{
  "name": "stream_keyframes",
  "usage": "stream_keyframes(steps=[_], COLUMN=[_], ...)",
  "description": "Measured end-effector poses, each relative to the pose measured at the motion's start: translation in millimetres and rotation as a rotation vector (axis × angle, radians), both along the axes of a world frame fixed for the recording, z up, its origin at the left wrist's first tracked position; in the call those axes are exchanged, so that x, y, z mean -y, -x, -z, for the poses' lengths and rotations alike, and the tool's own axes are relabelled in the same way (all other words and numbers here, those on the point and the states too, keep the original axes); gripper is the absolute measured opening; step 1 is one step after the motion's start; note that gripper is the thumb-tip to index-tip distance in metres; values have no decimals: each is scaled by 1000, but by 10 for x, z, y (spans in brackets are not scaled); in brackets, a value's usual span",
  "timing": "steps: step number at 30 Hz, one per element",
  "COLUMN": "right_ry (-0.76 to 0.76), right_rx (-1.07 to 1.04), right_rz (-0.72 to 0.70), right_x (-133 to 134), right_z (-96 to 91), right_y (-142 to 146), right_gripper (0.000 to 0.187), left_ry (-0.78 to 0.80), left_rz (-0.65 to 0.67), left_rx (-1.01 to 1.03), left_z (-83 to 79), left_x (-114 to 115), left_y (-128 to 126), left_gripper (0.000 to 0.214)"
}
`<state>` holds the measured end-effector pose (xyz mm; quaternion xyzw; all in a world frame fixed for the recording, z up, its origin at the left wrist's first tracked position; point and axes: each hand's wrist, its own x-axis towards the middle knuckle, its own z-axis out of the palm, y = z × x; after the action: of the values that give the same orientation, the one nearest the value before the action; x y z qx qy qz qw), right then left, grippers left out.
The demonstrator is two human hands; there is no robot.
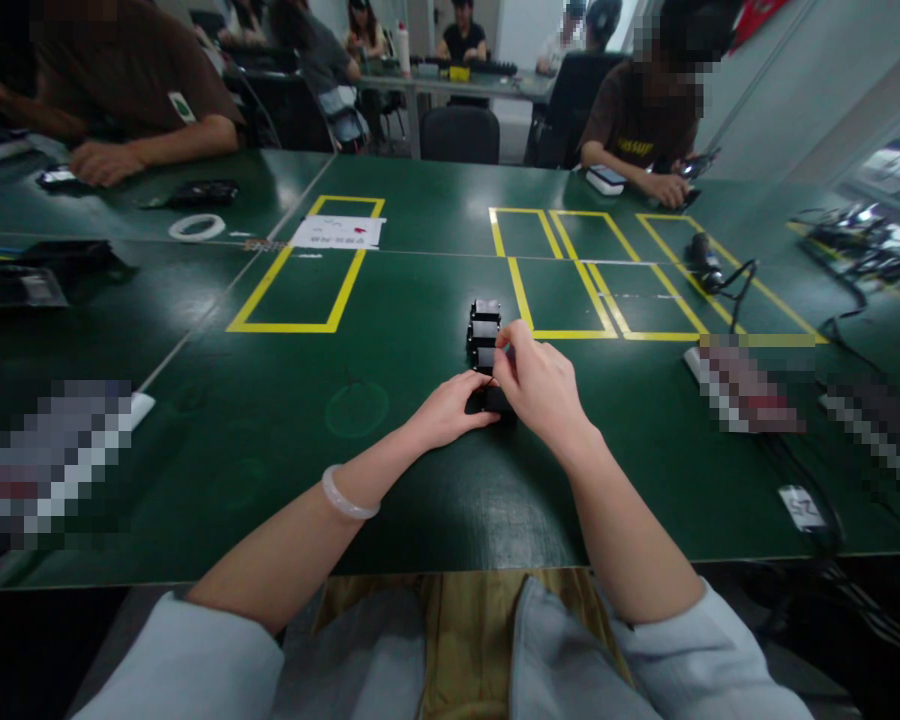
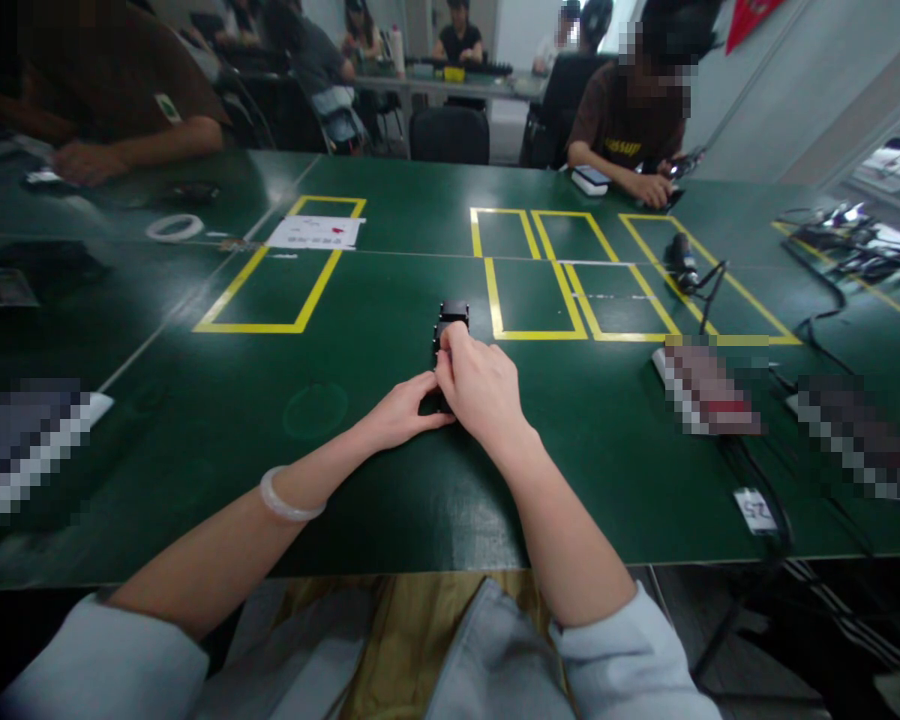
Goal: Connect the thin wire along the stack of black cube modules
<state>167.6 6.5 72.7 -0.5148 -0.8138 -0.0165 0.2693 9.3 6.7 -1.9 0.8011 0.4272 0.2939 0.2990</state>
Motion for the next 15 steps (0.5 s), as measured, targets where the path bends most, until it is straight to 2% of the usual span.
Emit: stream_keyframes(steps=[5,9,15], right_ry=[12,11,-14], right_rx=[26,22,31], right_rz=[17,24,23], right_x=[1,-10,-17], right_z=[-9,13,23], right_y=[1,-6,-2], right_gripper=[25,20,23], left_ry=[4,-6,-5], left_rz=[-1,-7,-6], left_rx=[-2,-16,-18], left_z=[-13,-29,-13], left_x=[10,13,7], left_y=[-5,-6,-9], left_gripper=[43,37,42])
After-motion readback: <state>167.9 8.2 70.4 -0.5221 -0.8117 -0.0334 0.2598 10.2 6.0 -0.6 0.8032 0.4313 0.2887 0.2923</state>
